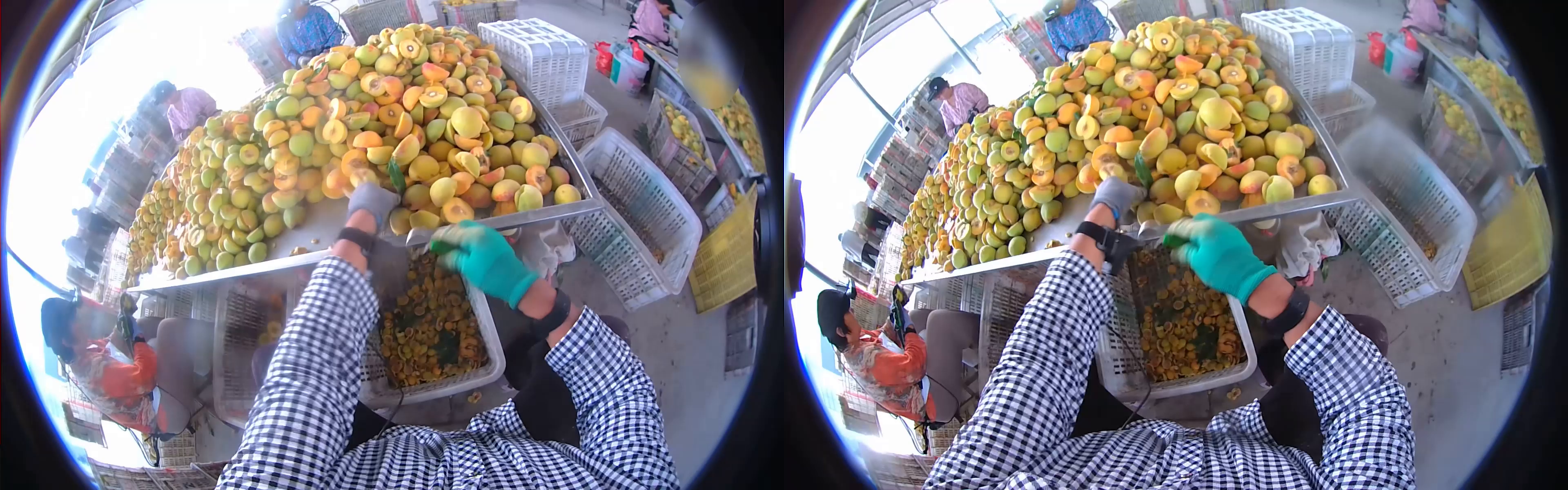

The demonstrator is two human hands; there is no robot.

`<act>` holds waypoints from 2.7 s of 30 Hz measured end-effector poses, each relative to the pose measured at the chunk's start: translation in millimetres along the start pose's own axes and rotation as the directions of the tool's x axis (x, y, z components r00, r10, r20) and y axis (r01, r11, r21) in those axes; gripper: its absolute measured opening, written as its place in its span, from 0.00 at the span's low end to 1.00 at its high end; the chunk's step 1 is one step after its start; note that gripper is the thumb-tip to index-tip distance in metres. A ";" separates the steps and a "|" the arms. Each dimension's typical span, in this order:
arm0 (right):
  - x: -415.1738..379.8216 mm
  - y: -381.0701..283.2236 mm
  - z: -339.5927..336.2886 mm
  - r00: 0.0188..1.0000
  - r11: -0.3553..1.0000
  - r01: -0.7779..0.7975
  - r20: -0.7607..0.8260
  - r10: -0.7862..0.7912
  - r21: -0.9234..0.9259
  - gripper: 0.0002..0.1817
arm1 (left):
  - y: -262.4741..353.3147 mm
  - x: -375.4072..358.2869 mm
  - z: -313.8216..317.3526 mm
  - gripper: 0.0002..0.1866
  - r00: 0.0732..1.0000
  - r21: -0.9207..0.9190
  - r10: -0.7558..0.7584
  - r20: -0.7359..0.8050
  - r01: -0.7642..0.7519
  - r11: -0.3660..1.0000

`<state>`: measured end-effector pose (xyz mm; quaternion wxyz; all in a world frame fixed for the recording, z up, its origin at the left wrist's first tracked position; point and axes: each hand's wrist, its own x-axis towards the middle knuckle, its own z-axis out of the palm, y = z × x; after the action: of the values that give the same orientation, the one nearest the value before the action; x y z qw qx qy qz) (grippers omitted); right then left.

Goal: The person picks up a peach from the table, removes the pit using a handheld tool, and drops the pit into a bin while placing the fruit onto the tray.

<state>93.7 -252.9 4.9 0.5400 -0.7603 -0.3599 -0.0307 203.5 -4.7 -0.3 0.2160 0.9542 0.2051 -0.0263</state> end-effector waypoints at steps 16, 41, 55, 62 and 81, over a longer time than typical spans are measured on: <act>13.9 -26.8 39.7 0.979 0.958 -0.204 0.022 0.204 0.204 0.13 | -34.1 -154.6 -67.0 0.18 0.867 -0.963 0.421 0.268 0.260 0.077; 32.2 -38.3 70.6 0.982 0.869 0.125 -0.065 -0.177 -0.479 0.15 | -68.8 -127.1 -22.3 0.15 0.939 -0.968 0.302 0.162 0.211 -0.135; 37.4 -81.2 62.7 0.890 0.557 0.448 0.290 -0.352 -0.700 0.17 | -77.8 -181.0 -37.4 0.24 0.975 -0.993 0.206 -0.088 -0.101 0.054; 18.3 -65.3 83.8 0.939 0.718 0.342 0.189 -0.287 -0.607 0.16 | -77.8 -190.7 -37.3 0.17 0.962 -0.956 0.154 -0.225 -0.248 0.153; -14.0 -35.3 157.4 0.980 0.897 -0.093 -0.121 0.160 0.433 0.26 | -73.4 -184.2 -17.9 0.16 0.905 -0.802 0.156 -0.396 -0.424 0.420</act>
<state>9.0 -121.8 -38.4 0.7194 -0.6415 -0.2649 0.0254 4.8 -6.8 12.0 0.6435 0.7235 0.0462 0.2457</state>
